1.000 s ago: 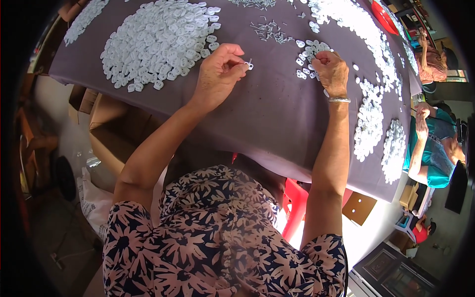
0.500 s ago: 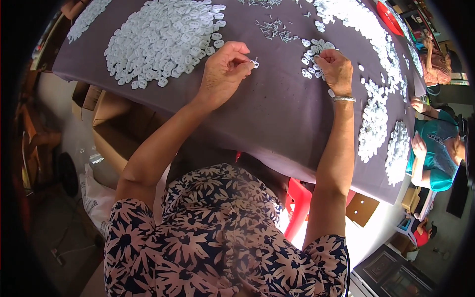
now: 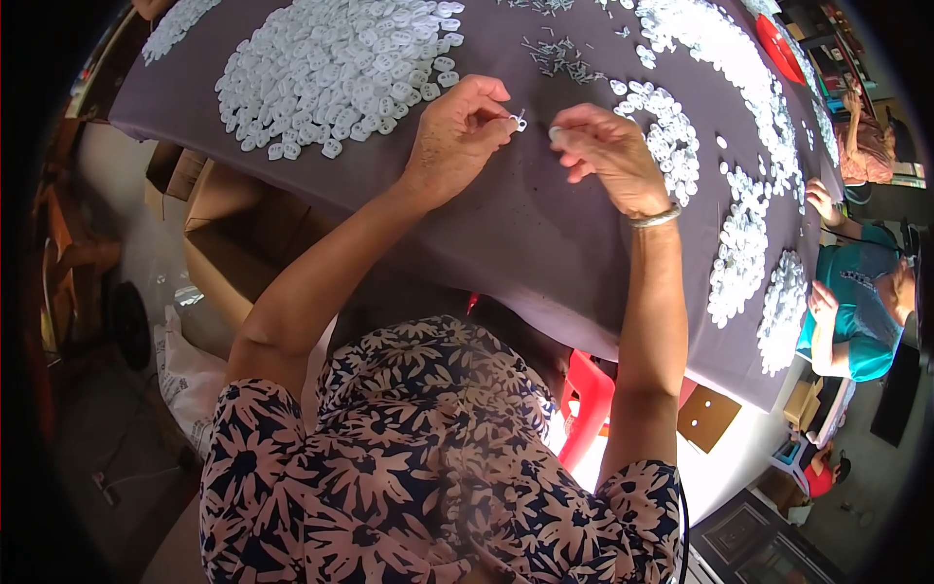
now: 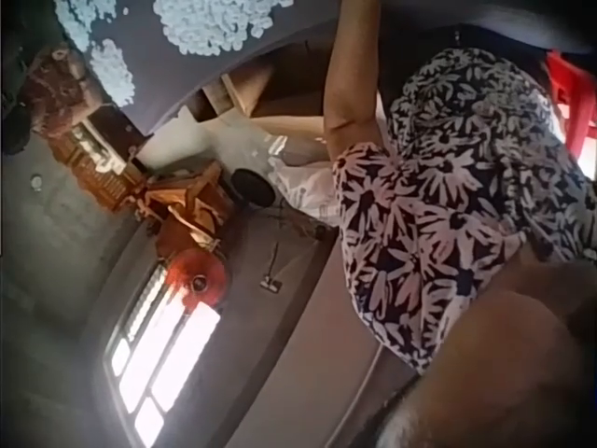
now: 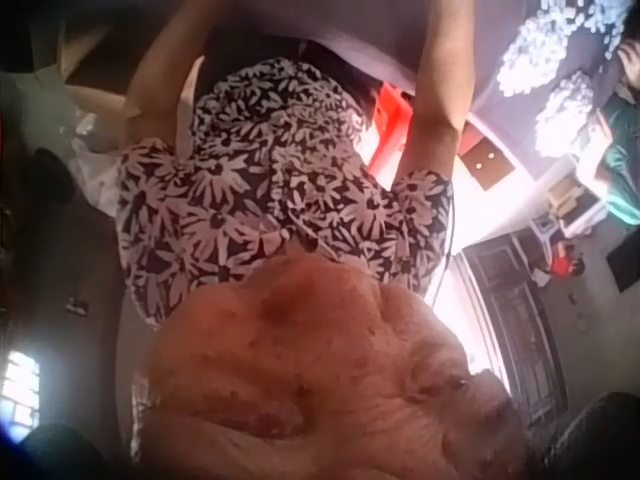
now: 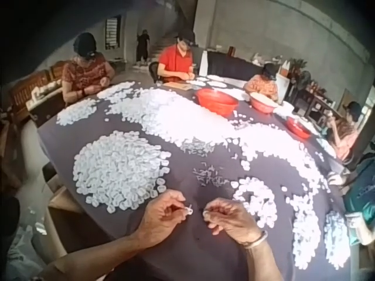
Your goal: The person assembles plastic components by inserting small pins into plastic pieces by hand and placing the assembled pieces onto the table.
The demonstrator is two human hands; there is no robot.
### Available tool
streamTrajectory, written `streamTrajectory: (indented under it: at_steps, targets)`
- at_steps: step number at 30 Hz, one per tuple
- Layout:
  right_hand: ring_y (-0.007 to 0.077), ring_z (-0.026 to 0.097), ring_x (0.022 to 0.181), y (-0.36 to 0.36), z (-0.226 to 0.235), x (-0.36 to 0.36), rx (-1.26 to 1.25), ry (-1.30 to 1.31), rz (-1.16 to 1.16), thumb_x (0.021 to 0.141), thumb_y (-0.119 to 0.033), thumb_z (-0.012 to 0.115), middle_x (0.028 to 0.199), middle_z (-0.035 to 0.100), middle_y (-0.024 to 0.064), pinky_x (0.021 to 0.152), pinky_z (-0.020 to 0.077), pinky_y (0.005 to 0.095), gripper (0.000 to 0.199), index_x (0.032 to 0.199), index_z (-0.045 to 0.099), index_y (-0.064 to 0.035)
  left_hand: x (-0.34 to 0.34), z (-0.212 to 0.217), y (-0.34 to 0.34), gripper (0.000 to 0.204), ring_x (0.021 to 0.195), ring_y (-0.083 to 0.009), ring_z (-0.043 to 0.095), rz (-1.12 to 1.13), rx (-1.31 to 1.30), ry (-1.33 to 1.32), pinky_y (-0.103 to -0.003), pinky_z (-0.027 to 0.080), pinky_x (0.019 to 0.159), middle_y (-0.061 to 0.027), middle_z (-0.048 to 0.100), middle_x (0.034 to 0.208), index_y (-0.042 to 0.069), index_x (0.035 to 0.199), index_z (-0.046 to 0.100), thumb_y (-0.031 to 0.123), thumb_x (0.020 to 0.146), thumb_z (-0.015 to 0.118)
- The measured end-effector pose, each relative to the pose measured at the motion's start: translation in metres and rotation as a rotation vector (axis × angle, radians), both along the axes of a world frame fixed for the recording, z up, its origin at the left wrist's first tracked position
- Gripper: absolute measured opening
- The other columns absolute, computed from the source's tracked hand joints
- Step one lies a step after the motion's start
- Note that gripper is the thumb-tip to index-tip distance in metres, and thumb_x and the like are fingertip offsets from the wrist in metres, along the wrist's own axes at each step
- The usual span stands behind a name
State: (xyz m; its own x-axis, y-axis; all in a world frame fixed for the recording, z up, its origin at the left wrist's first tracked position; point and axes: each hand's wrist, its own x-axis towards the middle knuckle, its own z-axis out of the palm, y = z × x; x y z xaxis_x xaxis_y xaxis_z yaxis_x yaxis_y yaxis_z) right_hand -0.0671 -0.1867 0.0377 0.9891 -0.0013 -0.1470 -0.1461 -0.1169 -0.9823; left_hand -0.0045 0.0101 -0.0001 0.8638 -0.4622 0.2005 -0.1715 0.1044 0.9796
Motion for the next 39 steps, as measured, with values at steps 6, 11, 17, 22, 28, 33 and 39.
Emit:
streamTrajectory:
  at_steps: [6, 11, 17, 22, 28, 33, 39]
  targets:
    - [0.0058, 0.058, 0.062, -0.042, 0.000, 0.000, -0.192, 0.056, -0.279, 0.085, -0.011, 0.065, 0.078, 0.062, 0.0022, 0.049, 0.0487, 0.0173, 0.018, 0.100, 0.065, -0.0011, -0.001, 0.004, -0.001, 0.024, 0.067, -0.0069, 0.057, -0.007, 0.011, 0.007, -0.020, 0.047, 0.059, -0.0029, 0.061, 0.078, 0.004, 0.103, 0.052, 0.001, 0.082, 0.063]
    - [0.0072, 0.059, 0.070, -0.048, -0.006, -0.001, -0.072, -0.106, -0.391, 0.087, -0.008, 0.062, 0.090, 0.066, 0.0060, 0.058, 0.0518, 0.0205, 0.019, 0.103, 0.064, 0.0003, -0.002, 0.001, 0.001, 0.024, 0.067, -0.0069, 0.057, -0.008, -0.011, 0.028, -0.021, 0.047, 0.059, -0.0030, 0.061, 0.079, 0.004, 0.103, 0.053, 0.001, 0.082, 0.063]
    - [0.0073, 0.059, 0.071, -0.021, -0.002, 0.002, -0.013, -0.109, -0.291, 0.088, -0.006, 0.060, 0.089, 0.066, 0.0058, 0.058, 0.0500, 0.0200, 0.019, 0.105, 0.063, 0.0007, -0.001, 0.001, 0.000, 0.024, 0.069, -0.0063, 0.056, -0.008, -0.025, 0.024, -0.021, 0.047, 0.060, -0.0030, 0.060, 0.080, 0.004, 0.102, 0.053, 0.001, 0.081, 0.064]
    - [0.0068, 0.058, 0.068, -0.007, -0.004, 0.003, -0.072, -0.139, -0.277, 0.087, -0.007, 0.060, 0.086, 0.066, 0.0050, 0.058, 0.0491, 0.0193, 0.019, 0.105, 0.064, 0.0010, 0.000, -0.003, -0.001, 0.023, 0.069, -0.0057, 0.055, -0.004, -0.034, 0.026, -0.020, 0.046, 0.062, -0.0026, 0.060, 0.079, 0.003, 0.101, 0.053, 0.001, 0.081, 0.065]
    - [0.0061, 0.057, 0.067, 0.007, -0.006, 0.003, -0.174, -0.148, -0.256, 0.087, -0.005, 0.059, 0.084, 0.066, 0.0033, 0.057, 0.0480, 0.0194, 0.016, 0.101, 0.067, -0.0007, 0.000, -0.004, -0.001, 0.023, 0.071, -0.0060, 0.056, -0.008, -0.035, 0.003, -0.021, 0.047, 0.067, -0.0024, 0.061, 0.079, 0.002, 0.101, 0.054, 0.002, 0.080, 0.065]
    - [0.0060, 0.056, 0.067, 0.017, -0.008, 0.003, -0.147, -0.239, -0.215, 0.088, -0.004, 0.058, 0.085, 0.065, 0.0029, 0.057, 0.0474, 0.0194, 0.015, 0.100, 0.067, -0.0002, -0.002, -0.001, -0.002, 0.024, 0.072, -0.0081, 0.058, -0.043, 0.001, -0.049, -0.024, 0.049, 0.068, -0.0031, 0.062, 0.079, 0.002, 0.103, 0.053, 0.002, 0.081, 0.063]
    - [0.0059, 0.056, 0.069, 0.025, -0.006, 0.004, -0.112, -0.298, -0.210, 0.089, -0.003, 0.057, 0.085, 0.065, 0.0031, 0.058, 0.0471, 0.0190, 0.016, 0.101, 0.067, 0.0001, -0.002, 0.002, 0.000, 0.029, 0.071, -0.0105, 0.059, -0.098, 0.051, -0.074, -0.026, 0.049, 0.067, -0.0044, 0.063, 0.079, 0.003, 0.107, 0.051, 0.002, 0.081, 0.062]
